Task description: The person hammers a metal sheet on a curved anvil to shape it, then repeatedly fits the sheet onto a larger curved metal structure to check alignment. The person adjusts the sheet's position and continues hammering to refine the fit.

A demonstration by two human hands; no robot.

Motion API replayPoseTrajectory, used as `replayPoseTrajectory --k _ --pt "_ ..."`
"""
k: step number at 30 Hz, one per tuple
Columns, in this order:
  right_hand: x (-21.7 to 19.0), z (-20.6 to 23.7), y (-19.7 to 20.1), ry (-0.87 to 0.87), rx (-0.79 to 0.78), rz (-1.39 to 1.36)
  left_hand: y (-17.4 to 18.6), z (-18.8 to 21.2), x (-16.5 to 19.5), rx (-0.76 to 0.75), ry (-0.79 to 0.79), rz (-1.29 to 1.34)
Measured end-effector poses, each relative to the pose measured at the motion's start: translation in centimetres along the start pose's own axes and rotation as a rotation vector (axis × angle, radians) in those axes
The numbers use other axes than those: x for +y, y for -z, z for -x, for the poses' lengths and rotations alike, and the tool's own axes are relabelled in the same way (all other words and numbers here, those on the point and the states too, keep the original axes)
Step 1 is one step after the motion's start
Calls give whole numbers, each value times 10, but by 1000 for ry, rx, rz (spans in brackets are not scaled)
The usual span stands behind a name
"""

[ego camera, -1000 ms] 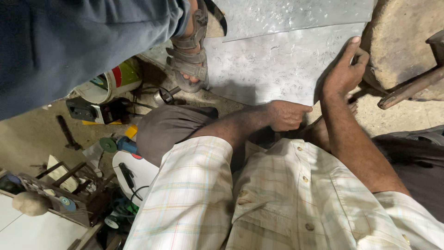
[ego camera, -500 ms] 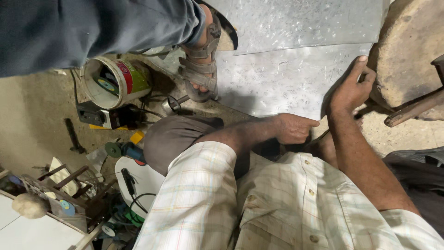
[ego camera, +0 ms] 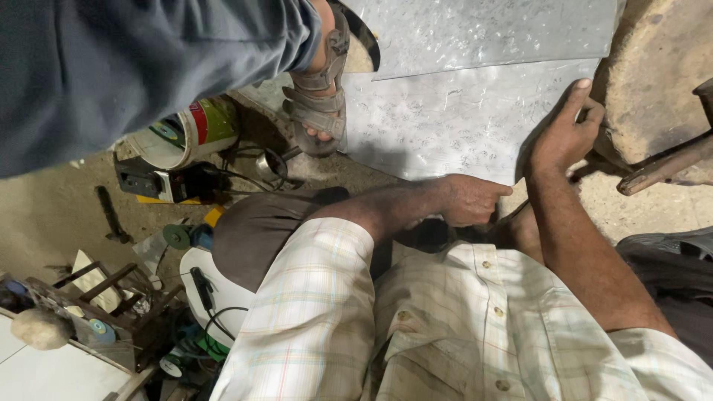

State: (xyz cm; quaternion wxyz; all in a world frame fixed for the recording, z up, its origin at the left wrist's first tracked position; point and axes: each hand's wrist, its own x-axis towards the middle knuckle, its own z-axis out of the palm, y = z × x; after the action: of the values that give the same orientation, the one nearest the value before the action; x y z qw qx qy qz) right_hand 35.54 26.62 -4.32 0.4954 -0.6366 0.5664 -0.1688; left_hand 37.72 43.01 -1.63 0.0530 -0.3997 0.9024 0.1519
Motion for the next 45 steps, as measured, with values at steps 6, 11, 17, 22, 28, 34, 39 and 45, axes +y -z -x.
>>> replayPoseTrajectory --k 6,11,17,22,28,34,39,45 --pt "-1 0 1 -23 14 53 5 3 3 31 17 -57" --pt "-3 2 1 48 34 17 1 3 3 77 -4 -38" --pt "1 1 0 41 33 20 -3 2 3 99 9 -17" --pt "4 -2 1 47 50 50 -4 1 3 148 5 -15" --pt "5 -3 2 6 9 16 4 2 2 29 -7 37" --pt "4 -4 0 5 39 2 6 2 0 48 -9 42" --pt "5 -4 1 13 23 20 -2 -1 2 78 -3 -28" --pt "7 -4 1 21 36 27 -2 2 0 143 -11 110"
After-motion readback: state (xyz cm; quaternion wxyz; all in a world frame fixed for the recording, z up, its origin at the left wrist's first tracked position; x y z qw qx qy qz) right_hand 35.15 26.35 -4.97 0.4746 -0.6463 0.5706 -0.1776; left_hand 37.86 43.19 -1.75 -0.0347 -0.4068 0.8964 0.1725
